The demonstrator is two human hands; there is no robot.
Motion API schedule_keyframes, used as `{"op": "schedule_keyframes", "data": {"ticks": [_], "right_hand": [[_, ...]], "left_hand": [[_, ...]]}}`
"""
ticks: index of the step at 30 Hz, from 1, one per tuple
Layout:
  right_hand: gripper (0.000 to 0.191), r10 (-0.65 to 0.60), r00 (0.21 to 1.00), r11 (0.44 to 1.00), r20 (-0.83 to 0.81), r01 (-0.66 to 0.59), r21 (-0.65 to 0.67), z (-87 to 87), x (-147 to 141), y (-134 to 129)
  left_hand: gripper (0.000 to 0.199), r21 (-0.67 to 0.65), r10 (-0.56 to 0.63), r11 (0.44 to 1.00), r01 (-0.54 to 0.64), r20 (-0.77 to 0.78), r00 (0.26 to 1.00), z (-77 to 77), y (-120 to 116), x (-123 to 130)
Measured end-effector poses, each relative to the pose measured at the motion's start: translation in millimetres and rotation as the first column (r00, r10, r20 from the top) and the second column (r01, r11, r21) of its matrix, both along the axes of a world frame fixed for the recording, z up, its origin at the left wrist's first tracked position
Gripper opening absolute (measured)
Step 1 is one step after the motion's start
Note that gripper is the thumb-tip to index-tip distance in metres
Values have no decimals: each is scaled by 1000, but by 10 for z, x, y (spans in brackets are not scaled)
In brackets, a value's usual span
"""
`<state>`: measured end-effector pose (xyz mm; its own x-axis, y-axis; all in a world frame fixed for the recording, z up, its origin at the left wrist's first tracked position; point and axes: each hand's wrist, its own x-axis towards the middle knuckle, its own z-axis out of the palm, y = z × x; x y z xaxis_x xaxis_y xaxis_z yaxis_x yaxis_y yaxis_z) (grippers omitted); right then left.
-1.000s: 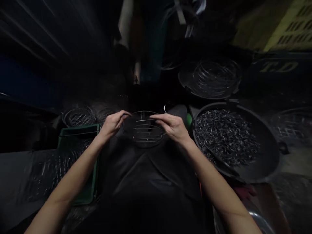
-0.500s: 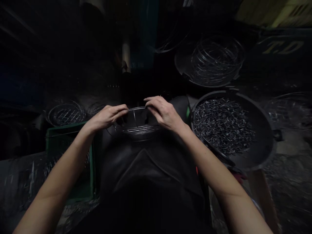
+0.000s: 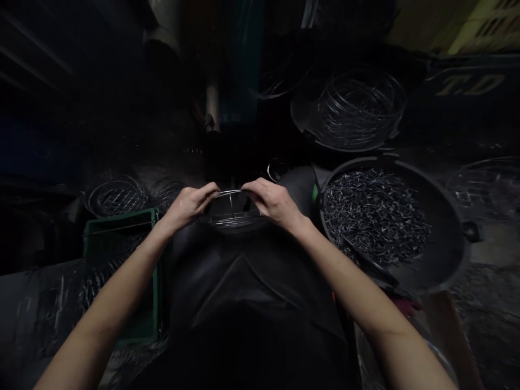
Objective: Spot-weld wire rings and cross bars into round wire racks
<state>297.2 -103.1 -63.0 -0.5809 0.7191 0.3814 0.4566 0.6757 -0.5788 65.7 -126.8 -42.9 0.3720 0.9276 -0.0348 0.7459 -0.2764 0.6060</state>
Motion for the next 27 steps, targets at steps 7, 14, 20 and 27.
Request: {"op": "schedule_keyframes", "data": {"ticks": [7,14,20,27], "right_hand": [[24,-170,981,904,91,118,410,190,-249,172],[20,-199,978,799,53,131,586,187,-540,560],[14,-291,938,734,188,93,673,194,-630,650],[34,-280,901,769,332,3,640,125,-572,738]], "left_hand": [[30,39,114,992,-117,72,991,108,130,-128],[28,181,202,961,-210,62,977,170,343,-381],[26,264,199,946,-190,-10,980,55,437,-479],[24,338,194,927,-164,-57,979,-50,543,-510]]}}
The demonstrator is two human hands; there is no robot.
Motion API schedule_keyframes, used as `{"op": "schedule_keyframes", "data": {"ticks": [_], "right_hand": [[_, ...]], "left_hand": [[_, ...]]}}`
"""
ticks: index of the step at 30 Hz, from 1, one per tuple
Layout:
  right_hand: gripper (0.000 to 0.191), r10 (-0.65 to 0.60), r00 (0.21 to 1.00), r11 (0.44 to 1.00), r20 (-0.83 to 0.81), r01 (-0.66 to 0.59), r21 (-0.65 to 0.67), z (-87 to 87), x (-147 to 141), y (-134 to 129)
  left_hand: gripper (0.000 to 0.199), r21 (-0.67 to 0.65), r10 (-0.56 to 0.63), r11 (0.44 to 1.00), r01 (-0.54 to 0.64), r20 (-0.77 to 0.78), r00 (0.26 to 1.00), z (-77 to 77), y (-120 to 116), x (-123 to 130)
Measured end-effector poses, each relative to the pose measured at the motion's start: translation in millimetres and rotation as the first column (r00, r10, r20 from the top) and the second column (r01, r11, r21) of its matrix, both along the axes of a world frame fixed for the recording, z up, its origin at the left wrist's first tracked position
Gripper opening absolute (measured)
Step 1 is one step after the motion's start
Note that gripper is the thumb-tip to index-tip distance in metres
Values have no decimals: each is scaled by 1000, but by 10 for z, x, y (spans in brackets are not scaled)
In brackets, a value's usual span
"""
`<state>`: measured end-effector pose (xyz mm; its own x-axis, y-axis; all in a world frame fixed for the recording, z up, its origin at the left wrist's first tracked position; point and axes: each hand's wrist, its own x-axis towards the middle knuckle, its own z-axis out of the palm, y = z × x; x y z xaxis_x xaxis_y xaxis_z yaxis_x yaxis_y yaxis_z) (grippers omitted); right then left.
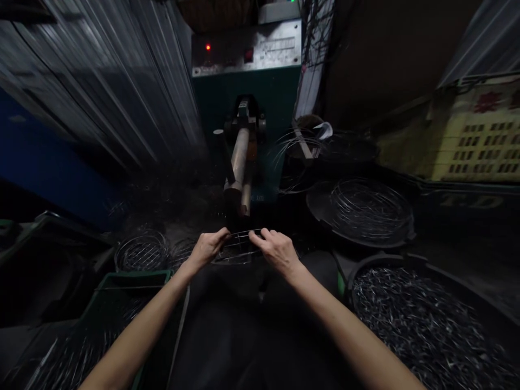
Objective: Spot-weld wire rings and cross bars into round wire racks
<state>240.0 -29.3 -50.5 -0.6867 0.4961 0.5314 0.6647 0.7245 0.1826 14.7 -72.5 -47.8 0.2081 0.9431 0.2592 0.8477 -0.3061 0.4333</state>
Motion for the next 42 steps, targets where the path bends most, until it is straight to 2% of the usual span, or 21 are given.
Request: {"op": "schedule_keyframes", "data": {"ticks": [6,11,21,32,42], "right_hand": [[23,21,999,999,-47,-19,45,-21,-14,80],[15,19,998,997,-57,-15,82,-23,-60,204],[18,8,999,996,-34,-5,87,33,-100,395],[16,-9,998,997,-62,15,82,-9,-87,509],[18,-18,998,999,-54,21,49,-53,-36,571]], "left_hand": [[22,27,-42,999,40,59,997,-2,109,-30],[22,74,-52,996,49,45,998,-53,218,-50],[22,192,-92,976,100,-50,994,-134,466,-138],[22,310,-96,942,126,-112,989,-210,555,-181],[23,271,-102,955,119,-77,992,-165,613,-119]]}}
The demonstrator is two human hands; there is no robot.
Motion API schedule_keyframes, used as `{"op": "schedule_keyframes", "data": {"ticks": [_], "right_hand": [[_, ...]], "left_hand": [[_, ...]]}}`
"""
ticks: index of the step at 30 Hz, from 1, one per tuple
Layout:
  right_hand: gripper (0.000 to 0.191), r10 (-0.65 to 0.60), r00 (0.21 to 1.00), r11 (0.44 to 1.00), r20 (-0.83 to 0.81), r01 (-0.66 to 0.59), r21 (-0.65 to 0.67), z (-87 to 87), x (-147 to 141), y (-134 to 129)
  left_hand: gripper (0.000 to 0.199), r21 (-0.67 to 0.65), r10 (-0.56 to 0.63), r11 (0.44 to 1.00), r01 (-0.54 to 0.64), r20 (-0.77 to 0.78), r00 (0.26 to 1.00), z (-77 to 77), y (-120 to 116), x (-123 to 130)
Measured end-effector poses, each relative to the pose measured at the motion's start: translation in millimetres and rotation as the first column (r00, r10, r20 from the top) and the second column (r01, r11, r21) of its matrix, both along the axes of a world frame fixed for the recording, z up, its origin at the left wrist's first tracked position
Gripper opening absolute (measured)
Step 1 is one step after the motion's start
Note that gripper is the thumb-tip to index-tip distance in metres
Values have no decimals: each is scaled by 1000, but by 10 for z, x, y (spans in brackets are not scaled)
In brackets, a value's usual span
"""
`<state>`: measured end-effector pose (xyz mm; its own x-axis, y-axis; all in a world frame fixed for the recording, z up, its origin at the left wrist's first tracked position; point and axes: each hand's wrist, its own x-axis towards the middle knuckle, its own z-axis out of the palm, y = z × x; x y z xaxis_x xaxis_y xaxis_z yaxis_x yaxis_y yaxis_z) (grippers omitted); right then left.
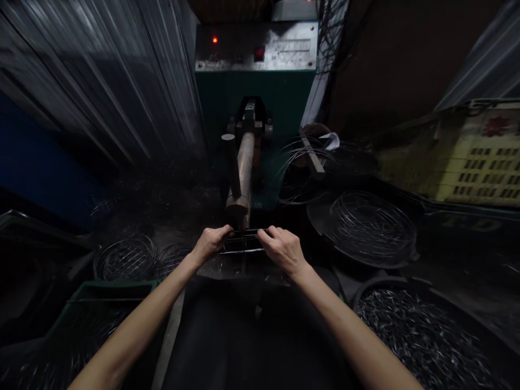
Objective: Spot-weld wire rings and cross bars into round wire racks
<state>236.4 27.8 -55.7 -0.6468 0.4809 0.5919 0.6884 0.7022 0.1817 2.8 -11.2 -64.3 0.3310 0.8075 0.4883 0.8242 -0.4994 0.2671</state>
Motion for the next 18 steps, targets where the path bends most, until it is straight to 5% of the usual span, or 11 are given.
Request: {"op": "schedule_keyframes", "data": {"ticks": [18], "right_hand": [[23,-16,1000,1000,8,16,25,38,-56,95]], "left_hand": [[29,-35,23,999,-22,50,998,-6,75,-30]]}}
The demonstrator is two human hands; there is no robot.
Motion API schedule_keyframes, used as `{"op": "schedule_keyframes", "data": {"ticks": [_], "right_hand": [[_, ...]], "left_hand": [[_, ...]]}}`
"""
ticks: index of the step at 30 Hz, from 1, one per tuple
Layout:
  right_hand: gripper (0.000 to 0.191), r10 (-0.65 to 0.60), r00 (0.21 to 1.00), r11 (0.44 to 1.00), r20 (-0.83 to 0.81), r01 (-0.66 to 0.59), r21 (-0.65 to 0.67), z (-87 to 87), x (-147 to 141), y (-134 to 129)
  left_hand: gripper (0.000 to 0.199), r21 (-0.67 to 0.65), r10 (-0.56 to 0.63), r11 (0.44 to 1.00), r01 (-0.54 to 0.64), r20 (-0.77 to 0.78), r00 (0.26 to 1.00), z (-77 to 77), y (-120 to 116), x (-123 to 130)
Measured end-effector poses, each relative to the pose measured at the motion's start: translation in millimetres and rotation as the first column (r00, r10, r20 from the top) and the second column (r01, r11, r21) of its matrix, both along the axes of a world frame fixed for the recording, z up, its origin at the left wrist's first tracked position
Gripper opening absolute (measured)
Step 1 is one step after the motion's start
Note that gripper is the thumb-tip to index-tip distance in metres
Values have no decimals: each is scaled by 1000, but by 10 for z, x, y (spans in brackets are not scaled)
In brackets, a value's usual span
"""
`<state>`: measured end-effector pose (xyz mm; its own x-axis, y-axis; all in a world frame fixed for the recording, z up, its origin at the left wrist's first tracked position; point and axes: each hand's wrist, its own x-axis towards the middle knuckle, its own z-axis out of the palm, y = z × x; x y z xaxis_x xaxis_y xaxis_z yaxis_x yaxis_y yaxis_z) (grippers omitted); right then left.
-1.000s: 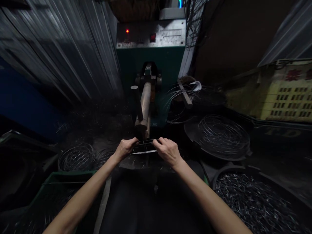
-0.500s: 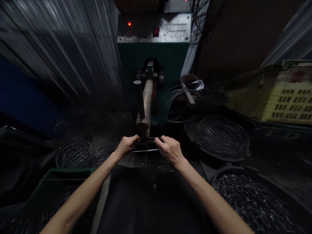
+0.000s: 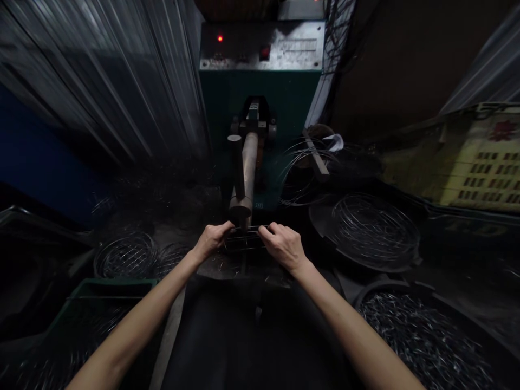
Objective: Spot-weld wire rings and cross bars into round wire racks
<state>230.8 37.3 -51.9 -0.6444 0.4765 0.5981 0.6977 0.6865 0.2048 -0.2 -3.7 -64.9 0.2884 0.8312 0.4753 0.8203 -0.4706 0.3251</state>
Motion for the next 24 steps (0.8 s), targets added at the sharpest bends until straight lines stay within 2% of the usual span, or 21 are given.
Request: {"op": "schedule_keyframes", "data": {"ticks": [10,15,18,20,22,24], "right_hand": [[28,-8,1000,1000,3,8,-25,-3,-15,20],[28,-24,1000,999,12,24,-26,20,-43,14],[26,2,1000,993,-17,-4,-115,56,-15,-22],[24,9,991,978,-136,-37,-204,62,58,-48],[25,-55,954,955,-296,-37,-296,32,172,-58],[25,-138,921,918,-364,-19,-396,-31,298,-42]], "left_hand": [[28,-42,26,999,-24,42,999,-49,8,-6],[27,-58,30,998,-27,51,998,-14,-13,9],[25,-106,31,994,-23,79,996,12,-23,-2],[25,-121,38,992,-28,84,996,16,-12,-13],[26,-125,45,992,-35,77,996,10,11,-17],[26,-125,49,991,-39,80,996,-3,33,-10]]}}
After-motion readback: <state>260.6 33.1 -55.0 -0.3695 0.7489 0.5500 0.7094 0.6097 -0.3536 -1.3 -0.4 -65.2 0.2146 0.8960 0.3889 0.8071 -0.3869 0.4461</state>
